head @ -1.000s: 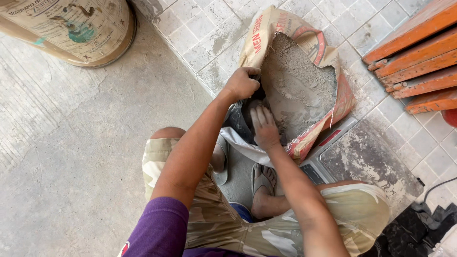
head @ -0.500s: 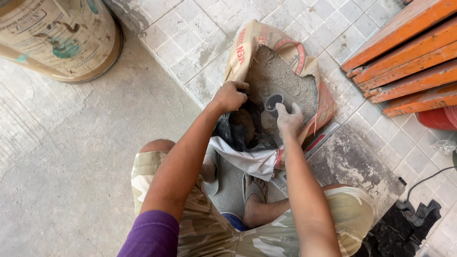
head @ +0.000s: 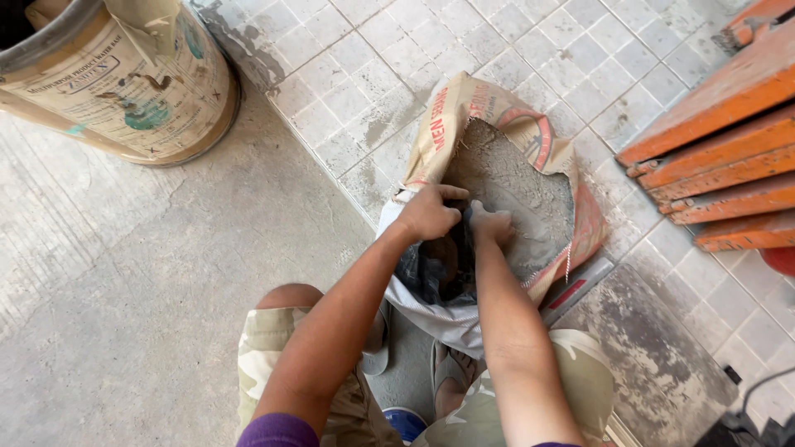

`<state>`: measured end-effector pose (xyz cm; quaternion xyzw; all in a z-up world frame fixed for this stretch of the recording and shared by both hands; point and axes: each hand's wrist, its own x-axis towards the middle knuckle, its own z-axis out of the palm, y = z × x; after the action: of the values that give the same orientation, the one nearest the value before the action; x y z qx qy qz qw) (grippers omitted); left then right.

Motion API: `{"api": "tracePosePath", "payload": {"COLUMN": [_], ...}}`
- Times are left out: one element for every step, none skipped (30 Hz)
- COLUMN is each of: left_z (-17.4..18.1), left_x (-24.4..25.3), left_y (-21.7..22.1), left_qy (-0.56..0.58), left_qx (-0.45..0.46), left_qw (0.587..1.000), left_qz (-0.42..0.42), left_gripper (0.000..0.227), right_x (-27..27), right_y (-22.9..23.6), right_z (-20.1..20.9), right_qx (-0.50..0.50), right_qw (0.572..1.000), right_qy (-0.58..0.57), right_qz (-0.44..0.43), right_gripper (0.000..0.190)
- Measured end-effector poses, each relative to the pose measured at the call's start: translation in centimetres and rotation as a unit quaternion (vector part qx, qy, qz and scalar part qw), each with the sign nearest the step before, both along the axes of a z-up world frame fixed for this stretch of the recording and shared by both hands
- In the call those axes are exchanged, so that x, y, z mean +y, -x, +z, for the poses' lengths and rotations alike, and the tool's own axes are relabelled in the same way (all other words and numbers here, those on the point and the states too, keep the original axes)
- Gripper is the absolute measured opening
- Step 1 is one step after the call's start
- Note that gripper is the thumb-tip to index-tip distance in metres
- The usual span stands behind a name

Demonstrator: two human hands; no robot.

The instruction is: The person scoops gray powder from a large sack into a black plastic bag using a small scoop, then places the bag on a digital scale to check weight. The person ties the bag and sets it aside, repeating the process with a new bag.

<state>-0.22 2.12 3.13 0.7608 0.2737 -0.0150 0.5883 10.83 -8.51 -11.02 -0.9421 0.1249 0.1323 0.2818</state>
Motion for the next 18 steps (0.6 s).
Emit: {"api": "tracePosePath", "payload": {"left_z": [0.3, 0.6, 0.9, 1.0, 1.2, 1.3, 0.9, 0.4, -0.1, -0.1, 0.0, 0.1, 0.2, 0.3, 0.3, 0.3, 0.3, 0.3], "left_x": [-0.1, -0.1, -0.2, -0.1, 0.0, 0.0, 0.2, 0.3, 0.3, 0.4, 0.6, 0.7, 1.0, 1.2, 1.2, 1.2, 1.2, 1.2], "left_y": [0.1, 0.1, 0.2, 0.4, 0.5, 0.6, 0.4, 0.3, 0.1, 0.3, 0.3, 0.3, 0.3, 0.3, 0.4, 0.2, 0.3, 0.3], "left_qy": [-0.001, 0.003, 0.007, 0.006, 0.009, 0.012, 0.010, 0.009, 0.009, 0.009, 0.012, 0.016, 0.015, 0.008, 0.003, 0.005, 0.009, 0.013], "left_qx": [0.004, -0.006, -0.014, -0.009, -0.015, -0.020, -0.017, -0.012, -0.008, -0.005, -0.004, -0.002, -0.001, 0.001, 0.001, 0.001, -0.007, -0.016], "left_qw": [1.000, 1.000, 1.000, 1.000, 1.000, 1.000, 1.000, 1.000, 1.000, 1.000, 1.000, 1.000, 1.000, 1.000, 1.000, 1.000, 1.000, 1.000], "left_qz": [0.003, -0.001, -0.005, -0.003, -0.004, -0.006, -0.003, -0.008, -0.013, -0.011, -0.010, -0.009, -0.014, -0.019, -0.017, -0.016, -0.012, -0.007], "left_gripper": [0.046, 0.046, 0.046, 0.046, 0.046, 0.046, 0.046, 0.047, 0.048, 0.048, 0.048, 0.049, 0.049, 0.049, 0.050, 0.050, 0.050, 0.050], "right_x": [1.1, 2.1, 3.3, 3.9, 4.5, 5.2, 5.9, 6.6, 7.0, 7.3, 7.8, 8.2, 8.2, 8.2, 8.2, 8.0, 7.9, 7.8], "right_y": [-0.1, -0.3, -0.4, -1.0, -1.7, -2.5, -2.4, -2.3, -2.2, -2.5, -2.9, -3.3, -3.6, -3.9, -4.1, -4.7, -5.1, -5.5], "right_z": [-0.1, -0.2, -0.4, -1.9, -3.3, -4.7, -3.6, -2.5, -1.4, -2.4, -3.2, -4.0, -4.5, -4.9, -5.3, -6.5, -7.6, -8.7], "right_qx": [0.004, 0.000, -0.003, 0.002, 0.001, 0.000, 0.003, 0.006, 0.008, 0.011, 0.014, 0.018, 0.018, 0.031, 0.044, 0.044, 0.048, 0.052], "right_qw": [1.000, 1.000, 1.000, 1.000, 1.000, 0.999, 0.999, 0.997, 0.992, 0.992, 0.989, 0.985, 0.985, 0.977, 0.969, 0.970, 0.957, 0.943], "right_qy": [-0.001, -0.004, -0.008, -0.009, -0.019, -0.030, -0.032, -0.076, -0.119, -0.119, -0.137, -0.155, -0.155, -0.189, -0.219, -0.217, -0.263, -0.309], "right_qz": [0.003, -0.005, -0.013, -0.011, -0.016, -0.022, -0.019, -0.030, -0.042, -0.039, -0.054, -0.068, -0.074, -0.091, -0.103, -0.103, -0.108, -0.113], "right_gripper": [0.061, 0.057, 0.052, 0.052, 0.055, 0.058, 0.058, 0.057, 0.057, 0.057, 0.056, 0.055, 0.055, 0.056, 0.057, 0.057, 0.053, 0.049]}}
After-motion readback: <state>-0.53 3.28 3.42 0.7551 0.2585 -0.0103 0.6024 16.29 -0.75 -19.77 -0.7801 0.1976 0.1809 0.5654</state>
